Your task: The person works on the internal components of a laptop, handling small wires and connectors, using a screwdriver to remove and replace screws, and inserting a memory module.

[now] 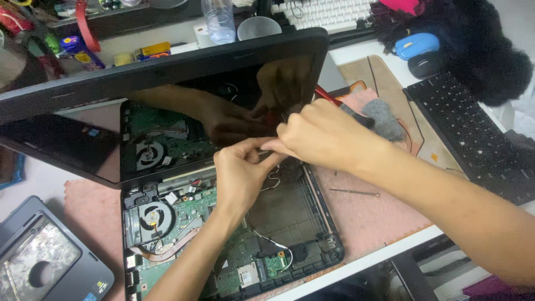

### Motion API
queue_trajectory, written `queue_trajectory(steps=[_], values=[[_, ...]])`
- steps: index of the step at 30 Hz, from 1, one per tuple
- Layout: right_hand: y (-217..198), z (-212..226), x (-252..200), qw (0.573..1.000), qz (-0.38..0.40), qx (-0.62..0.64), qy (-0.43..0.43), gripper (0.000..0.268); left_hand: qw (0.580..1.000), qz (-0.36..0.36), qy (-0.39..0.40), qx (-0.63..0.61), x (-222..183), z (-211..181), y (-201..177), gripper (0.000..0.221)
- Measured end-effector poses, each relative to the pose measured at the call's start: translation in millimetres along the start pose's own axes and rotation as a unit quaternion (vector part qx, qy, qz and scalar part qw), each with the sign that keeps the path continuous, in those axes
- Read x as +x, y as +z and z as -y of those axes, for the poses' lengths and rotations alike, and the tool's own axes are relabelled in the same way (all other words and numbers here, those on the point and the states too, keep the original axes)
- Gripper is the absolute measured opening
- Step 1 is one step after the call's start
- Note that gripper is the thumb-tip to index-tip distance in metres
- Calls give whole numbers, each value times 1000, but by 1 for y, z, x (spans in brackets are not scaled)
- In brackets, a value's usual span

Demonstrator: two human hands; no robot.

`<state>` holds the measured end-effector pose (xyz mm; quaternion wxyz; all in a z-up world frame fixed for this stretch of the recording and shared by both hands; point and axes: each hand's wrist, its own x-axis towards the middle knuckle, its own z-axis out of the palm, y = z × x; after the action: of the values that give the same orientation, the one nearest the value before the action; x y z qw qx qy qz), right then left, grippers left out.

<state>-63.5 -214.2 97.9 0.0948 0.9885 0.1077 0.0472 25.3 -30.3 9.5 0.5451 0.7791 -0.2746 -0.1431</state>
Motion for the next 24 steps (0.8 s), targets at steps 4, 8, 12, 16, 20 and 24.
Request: queue_trajectory(steps=[4,8,12,16,20,24], values=[[1,2,3,999,-8,-40,8,55,1000,-1,22,0,-2,-1,1,30],[-29,2,-5,998,25,50,-4,43,999,10,48,-3,2,7,-4,33],[-21,-4,-5,997,12,32,-71,19,999,7,48,12,1,-2,-7,30],[3,-6,6,999,-23,-3,-40,36,999,16,46,-3,-1,-10,-10,34],[4,-4,10,998,-27,-57,-15,61,998,18,53,3,2,-2,-4,28],[-24,0,-1,999,-1,43,12,49,999,0,53,-7,3,6,-5,26]])
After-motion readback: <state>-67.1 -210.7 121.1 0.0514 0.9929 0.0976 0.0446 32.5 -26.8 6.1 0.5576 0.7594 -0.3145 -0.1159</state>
